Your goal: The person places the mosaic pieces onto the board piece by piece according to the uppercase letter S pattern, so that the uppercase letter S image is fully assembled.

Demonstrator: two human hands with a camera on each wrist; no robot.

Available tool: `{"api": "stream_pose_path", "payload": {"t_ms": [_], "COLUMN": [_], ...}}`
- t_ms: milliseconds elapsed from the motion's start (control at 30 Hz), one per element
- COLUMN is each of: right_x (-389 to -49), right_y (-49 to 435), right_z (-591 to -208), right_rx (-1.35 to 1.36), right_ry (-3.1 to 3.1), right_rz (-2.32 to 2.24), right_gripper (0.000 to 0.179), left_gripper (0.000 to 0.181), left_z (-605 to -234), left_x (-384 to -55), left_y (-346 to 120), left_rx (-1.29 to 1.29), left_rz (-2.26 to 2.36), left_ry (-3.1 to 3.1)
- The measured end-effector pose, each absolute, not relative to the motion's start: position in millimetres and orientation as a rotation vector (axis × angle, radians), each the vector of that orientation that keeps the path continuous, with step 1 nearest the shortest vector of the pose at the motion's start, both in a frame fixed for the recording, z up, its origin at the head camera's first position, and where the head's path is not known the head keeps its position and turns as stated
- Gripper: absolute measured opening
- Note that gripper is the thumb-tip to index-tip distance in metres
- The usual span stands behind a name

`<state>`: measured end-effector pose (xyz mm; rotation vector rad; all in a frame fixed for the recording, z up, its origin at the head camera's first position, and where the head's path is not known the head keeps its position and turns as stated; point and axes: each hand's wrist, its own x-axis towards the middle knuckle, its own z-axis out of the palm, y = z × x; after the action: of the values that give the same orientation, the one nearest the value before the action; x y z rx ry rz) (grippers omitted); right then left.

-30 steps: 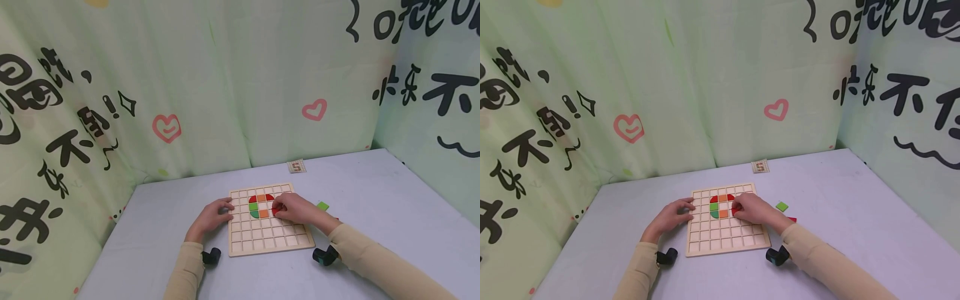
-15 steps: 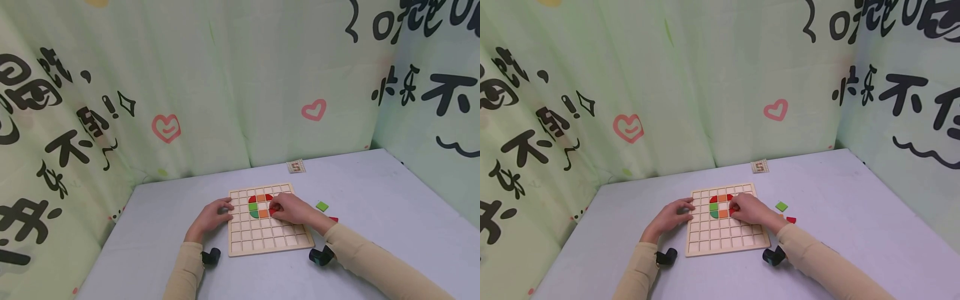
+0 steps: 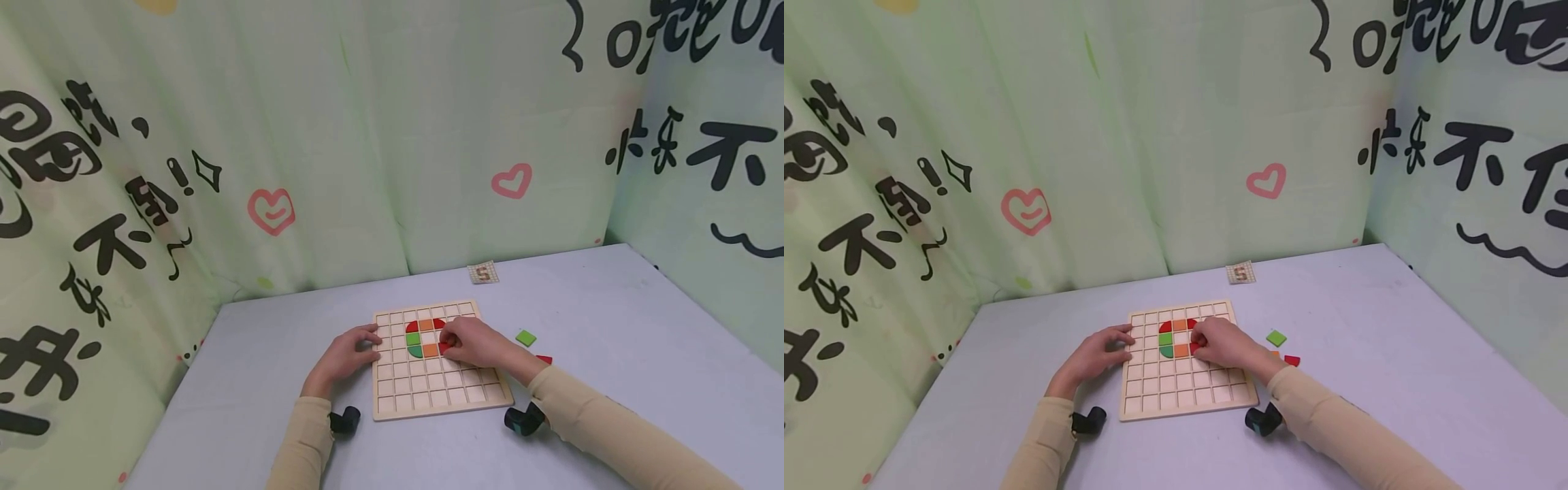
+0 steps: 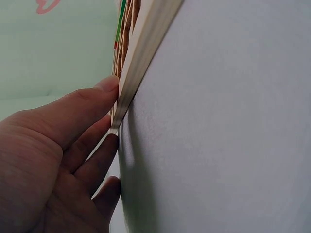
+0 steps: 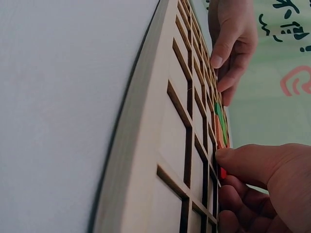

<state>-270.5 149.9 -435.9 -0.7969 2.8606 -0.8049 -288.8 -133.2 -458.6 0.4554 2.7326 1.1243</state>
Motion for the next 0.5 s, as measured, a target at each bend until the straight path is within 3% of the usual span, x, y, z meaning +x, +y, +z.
{"api": "stream_pose_path", "payload": {"t_ms": [500], "right_x": [-270.3], "right_y": [152.4], "right_z": [-437.1], "right_rx": [-0.812], "right_ry": [2.856], "right_rz": [-0.825], "right_gripper": [0.008], "left_gripper": [0.021], "left_z": [-460.1], "left_x": [-288.0], "left_y": [-133.0], "left_rx": [0.472], "left_rz": [1.130], "left_ry": [2.738]}}
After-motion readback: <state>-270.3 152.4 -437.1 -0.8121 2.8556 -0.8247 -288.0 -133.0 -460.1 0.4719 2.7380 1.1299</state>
